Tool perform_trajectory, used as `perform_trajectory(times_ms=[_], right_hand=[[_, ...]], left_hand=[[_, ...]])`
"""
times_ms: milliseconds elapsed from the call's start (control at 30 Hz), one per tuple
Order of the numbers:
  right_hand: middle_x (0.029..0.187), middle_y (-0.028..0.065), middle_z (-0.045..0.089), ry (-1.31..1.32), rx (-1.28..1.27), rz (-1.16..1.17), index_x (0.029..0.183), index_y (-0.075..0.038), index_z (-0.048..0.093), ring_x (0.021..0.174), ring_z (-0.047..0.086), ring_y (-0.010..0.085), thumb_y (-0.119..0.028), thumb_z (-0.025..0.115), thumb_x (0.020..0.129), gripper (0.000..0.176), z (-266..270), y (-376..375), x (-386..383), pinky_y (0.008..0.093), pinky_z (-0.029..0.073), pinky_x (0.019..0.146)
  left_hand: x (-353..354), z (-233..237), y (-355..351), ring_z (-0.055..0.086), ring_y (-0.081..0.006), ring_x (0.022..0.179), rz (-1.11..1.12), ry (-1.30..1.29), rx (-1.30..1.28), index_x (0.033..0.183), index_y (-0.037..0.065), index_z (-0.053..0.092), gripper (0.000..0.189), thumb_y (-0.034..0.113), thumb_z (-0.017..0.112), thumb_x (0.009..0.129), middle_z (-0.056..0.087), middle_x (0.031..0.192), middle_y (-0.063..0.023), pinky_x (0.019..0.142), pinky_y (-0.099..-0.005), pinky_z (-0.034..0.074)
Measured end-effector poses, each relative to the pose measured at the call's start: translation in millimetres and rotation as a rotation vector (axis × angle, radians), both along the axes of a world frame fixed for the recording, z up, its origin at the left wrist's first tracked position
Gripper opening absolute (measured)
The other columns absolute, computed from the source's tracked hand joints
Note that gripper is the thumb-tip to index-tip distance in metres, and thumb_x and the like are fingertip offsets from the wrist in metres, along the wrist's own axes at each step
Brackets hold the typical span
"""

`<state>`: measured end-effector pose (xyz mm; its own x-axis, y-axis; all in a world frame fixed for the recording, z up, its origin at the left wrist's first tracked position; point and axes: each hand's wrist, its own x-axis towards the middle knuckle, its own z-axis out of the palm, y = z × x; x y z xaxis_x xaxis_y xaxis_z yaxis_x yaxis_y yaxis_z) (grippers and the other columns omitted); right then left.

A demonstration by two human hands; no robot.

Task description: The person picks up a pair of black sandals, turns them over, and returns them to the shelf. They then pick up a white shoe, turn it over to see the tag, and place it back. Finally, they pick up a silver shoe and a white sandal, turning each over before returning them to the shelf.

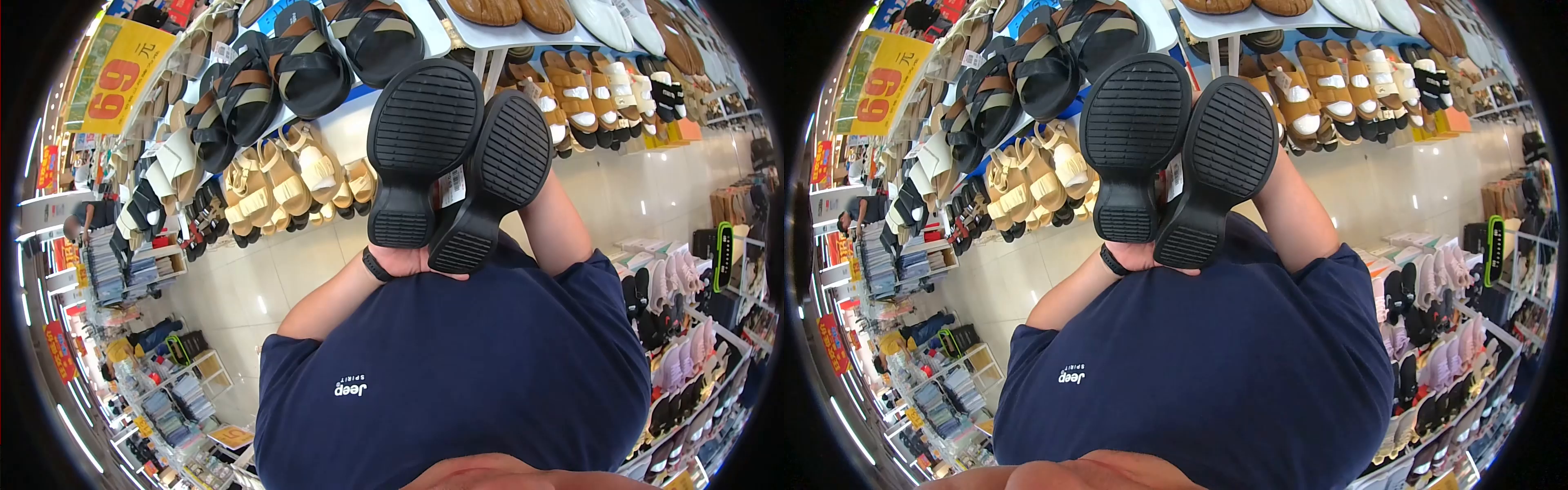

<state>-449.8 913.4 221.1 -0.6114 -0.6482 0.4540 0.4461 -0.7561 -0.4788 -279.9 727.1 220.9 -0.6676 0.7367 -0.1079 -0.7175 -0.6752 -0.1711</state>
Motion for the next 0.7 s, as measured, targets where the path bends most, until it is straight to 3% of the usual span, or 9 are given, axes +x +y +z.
perform_trajectory(times_ms=[167,367,700], right_hand=[[0.119,0.0138,0.060,-0.106,-0.051,0.082,0.127,-0.002,0.051,0.104,0.063,0.0215,-0.020,0.044,0.100,0.034,1,0,6,0.0324,0.057,0.083],[0.117,0.0140,0.061,0.032,0.051,-0.049,0.125,-0.001,0.052,0.103,0.063,0.0217,-0.020,0.044,0.100,0.033,1,1,8,0.0321,0.057,0.082],[0.115,0.0144,0.062,-0.095,-0.040,0.093,0.123,-0.001,0.054,0.100,0.064,0.0221,-0.019,0.046,0.099,0.031,11,-4,22,0.0320,0.058,0.080]], left_hand=[[4,-2,-2,0.037,-0.0435,0.133,0.002,-0.017,-0.055,0.144,0.016,0.037,0.073,0.064,0.043,0.089,0.039,0.147,-0.0138,0.099,-0.0761,0.023],[5,2,-3,0.037,-0.0435,0.133,-0.013,0.018,-0.057,0.143,0.015,0.038,0.072,0.062,0.044,0.089,0.039,0.146,-0.0140,0.099,-0.0762,0.022],[15,4,-5,0.038,-0.0426,0.132,-0.011,0.004,-0.046,0.142,0.014,0.039,0.069,0.059,0.046,0.090,0.042,0.144,-0.0138,0.099,-0.0757,0.023]])
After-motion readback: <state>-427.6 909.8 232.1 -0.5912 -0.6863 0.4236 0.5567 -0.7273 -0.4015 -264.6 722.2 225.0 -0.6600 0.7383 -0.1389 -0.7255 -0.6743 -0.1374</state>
